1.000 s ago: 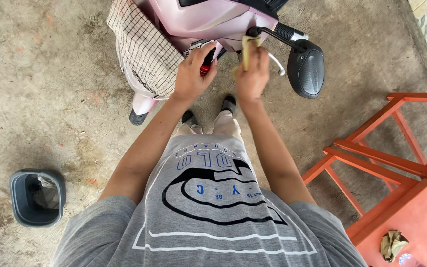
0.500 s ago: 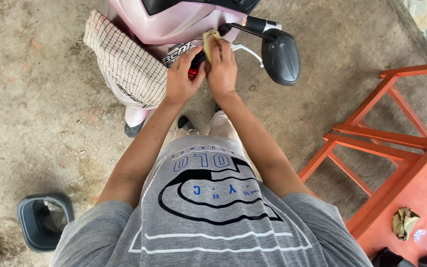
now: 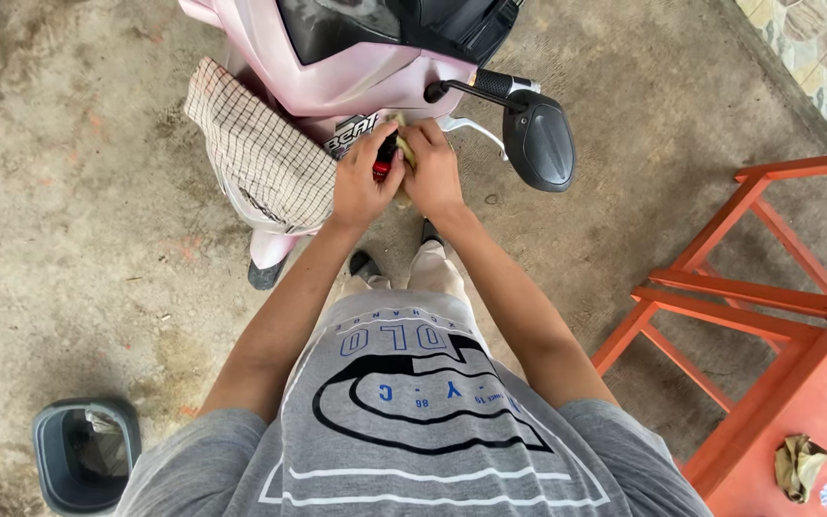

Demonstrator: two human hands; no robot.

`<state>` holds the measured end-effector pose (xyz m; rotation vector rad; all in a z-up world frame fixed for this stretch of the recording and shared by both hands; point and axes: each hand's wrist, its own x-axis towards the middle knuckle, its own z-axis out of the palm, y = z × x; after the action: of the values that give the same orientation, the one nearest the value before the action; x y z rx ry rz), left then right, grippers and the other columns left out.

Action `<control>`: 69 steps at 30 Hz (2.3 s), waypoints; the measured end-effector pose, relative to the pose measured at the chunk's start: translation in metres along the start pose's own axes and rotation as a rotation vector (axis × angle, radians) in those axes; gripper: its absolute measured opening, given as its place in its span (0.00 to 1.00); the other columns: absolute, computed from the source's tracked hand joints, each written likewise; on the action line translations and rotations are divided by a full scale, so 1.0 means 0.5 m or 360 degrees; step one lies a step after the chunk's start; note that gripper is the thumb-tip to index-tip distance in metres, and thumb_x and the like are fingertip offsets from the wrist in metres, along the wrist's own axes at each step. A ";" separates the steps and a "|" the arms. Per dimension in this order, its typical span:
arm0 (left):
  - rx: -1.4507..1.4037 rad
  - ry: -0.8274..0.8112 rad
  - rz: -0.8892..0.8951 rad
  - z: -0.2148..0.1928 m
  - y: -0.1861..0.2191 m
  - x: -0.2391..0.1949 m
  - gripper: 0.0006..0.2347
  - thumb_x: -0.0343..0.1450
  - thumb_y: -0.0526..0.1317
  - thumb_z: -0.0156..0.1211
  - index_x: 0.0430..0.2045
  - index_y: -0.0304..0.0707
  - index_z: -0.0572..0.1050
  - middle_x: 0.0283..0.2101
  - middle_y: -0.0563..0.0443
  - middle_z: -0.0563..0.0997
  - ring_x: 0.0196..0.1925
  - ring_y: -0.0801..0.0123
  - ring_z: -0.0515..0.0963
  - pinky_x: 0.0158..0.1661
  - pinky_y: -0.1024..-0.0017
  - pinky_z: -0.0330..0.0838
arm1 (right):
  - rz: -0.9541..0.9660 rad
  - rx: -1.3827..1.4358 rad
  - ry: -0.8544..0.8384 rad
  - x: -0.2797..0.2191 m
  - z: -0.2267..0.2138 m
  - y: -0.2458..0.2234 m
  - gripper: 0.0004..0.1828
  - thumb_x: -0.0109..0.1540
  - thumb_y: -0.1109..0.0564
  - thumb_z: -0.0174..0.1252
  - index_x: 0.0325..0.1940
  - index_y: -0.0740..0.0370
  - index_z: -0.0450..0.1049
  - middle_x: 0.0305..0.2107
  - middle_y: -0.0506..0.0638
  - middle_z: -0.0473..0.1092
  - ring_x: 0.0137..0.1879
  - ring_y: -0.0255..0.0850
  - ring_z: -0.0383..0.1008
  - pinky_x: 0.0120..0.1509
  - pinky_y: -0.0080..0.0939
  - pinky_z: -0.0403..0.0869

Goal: The person cleans a pink and black motorcycle using a spray bottle and a yellow cloth. They wipe the handlebars, mirrors, dashboard, seat, rear suspension, and footrests. The person moves around the vehicle to access different parts, spraying the cleaner and wiping the surfaces systematically.

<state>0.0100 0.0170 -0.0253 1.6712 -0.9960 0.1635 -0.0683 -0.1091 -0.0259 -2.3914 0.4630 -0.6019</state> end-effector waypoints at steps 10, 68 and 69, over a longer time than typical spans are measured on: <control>0.0095 0.0064 -0.0106 -0.034 -0.005 -0.010 0.17 0.73 0.34 0.64 0.56 0.37 0.71 0.46 0.36 0.81 0.44 0.42 0.83 0.44 0.56 0.79 | -0.0297 -0.0302 0.0067 0.008 0.047 0.005 0.29 0.53 0.67 0.62 0.60 0.65 0.73 0.54 0.62 0.67 0.55 0.63 0.73 0.58 0.56 0.74; 0.0507 0.0296 -0.0776 -0.300 -0.194 0.081 0.21 0.72 0.36 0.65 0.60 0.44 0.68 0.42 0.40 0.81 0.39 0.45 0.83 0.39 0.57 0.77 | -0.0545 -0.0618 -0.0070 0.413 0.266 -0.240 0.30 0.61 0.58 0.66 0.66 0.66 0.69 0.51 0.57 0.67 0.53 0.54 0.72 0.51 0.54 0.74; 0.0512 0.0312 -0.0715 -0.313 -0.195 0.081 0.21 0.72 0.36 0.65 0.60 0.44 0.68 0.43 0.40 0.81 0.40 0.46 0.83 0.40 0.58 0.78 | -0.0618 -0.0659 -0.0115 0.391 0.267 -0.241 0.31 0.59 0.57 0.66 0.65 0.66 0.70 0.51 0.57 0.67 0.53 0.55 0.72 0.49 0.53 0.74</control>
<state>0.1603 0.1307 -0.0172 2.0844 -0.4448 0.1900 0.1856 -0.0445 0.0173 -2.9211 0.0907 -0.6303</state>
